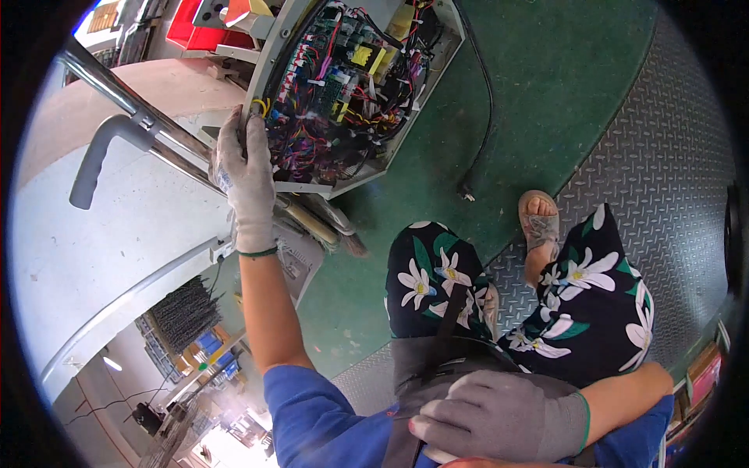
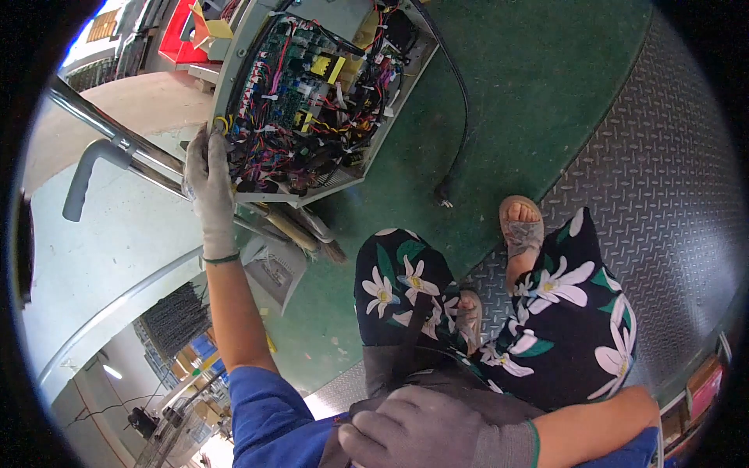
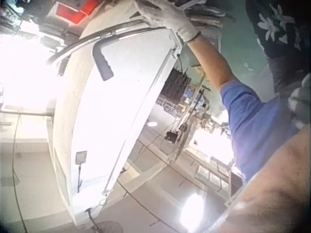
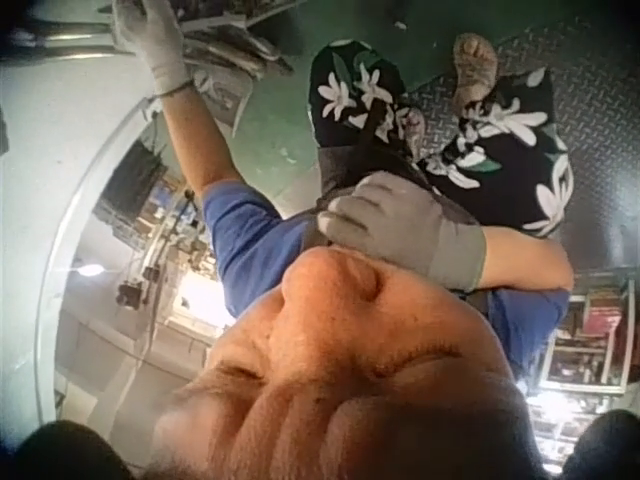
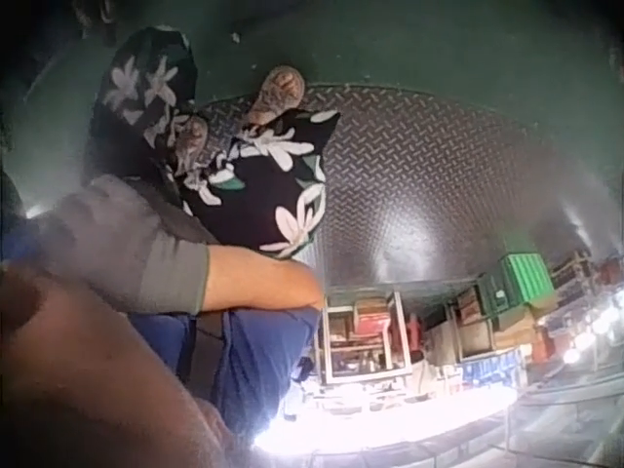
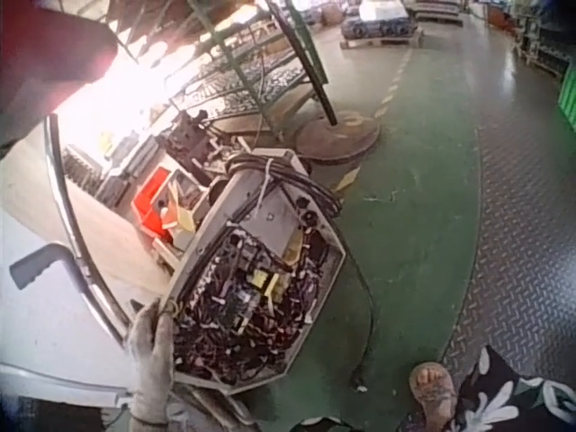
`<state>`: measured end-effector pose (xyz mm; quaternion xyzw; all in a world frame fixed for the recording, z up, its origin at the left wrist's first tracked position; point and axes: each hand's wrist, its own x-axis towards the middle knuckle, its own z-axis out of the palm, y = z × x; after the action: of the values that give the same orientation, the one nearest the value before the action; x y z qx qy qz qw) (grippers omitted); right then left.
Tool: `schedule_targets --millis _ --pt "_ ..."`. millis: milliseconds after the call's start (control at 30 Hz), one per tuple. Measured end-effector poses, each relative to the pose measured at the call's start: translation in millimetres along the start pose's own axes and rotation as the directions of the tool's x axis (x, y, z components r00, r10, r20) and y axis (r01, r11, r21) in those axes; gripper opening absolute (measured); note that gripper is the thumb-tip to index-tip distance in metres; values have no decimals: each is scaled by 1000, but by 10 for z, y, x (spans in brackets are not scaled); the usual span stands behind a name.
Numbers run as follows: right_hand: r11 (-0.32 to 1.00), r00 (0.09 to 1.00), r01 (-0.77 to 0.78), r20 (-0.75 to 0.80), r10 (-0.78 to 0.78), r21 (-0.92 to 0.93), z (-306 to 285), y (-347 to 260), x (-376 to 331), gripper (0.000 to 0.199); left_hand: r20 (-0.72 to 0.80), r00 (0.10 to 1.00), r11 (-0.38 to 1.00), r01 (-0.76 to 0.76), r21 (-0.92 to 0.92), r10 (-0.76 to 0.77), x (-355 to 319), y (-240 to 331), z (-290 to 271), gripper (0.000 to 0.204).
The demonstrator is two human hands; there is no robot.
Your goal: Cleaning internal components with an air duster, moving the unit, and inspecting wiring inside an electronic device.
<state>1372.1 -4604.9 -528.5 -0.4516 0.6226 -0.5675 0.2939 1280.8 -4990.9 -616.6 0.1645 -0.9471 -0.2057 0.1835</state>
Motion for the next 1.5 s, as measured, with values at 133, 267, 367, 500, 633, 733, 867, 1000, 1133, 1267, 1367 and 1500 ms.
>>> schedule_targets --millis 133,267,367,500,633,733,867,1000,1133,1267,1367,1500 --pt "983 999 42 -4 -43 -176 125 33 -140 30 -53 998 990 24 -141 -32 -41 -108 68 38" --pt "961 1000 -25 -9 24 -277 83 98 -168 27 -81 996 907 4 -420 -42 -62 -178 93 37" --pt "951 999 -27 19 35 -308 86 177 -155 26 -60 996 882 23 -470 -59 -82 -219 48 37" --pt "926 996 -35 66 65 -377 209 211 -206 22 -43 994 847 66 -528 -104 -60 -129 137 38" --pt "951 990 11 138 33 -309 129 245 -178 21 -6 985 750 129 -649 -174 -46 -202 85 37" --pt "975 993 6 115 20 -224 165 285 -185 21 -27 987 761 104 -641 -158 -45 -231 104 36" --pt "980 988 18 151 12 -200 100 280 -101 23 -13 984 765 132 -631 -180 -59 -229 100 38" --pt "992 984 -14 173 35 -123 115 294 -88 25 0 983 707 131 -695 -183 -57 -264 90 41" --pt "985 972 45 233 -4 -169 52 313 -59 24 -29 982 735 120 -668 -186 -55 -231 97 42" --pt "987 986 18 168 10 -162 56 332 -71 22 -3 984 735 131 -666 -178 -75 -251 106 42" --pt "985 989 25 150 2 -173 121 357 -119 21 -18 985 732 115 -672 -171 -85 -229 123 42" --pt "994 973 -107 -204 105 1 338 275 -140 19 -28 975 743 148 -653 -219 -54 -170 105 44"
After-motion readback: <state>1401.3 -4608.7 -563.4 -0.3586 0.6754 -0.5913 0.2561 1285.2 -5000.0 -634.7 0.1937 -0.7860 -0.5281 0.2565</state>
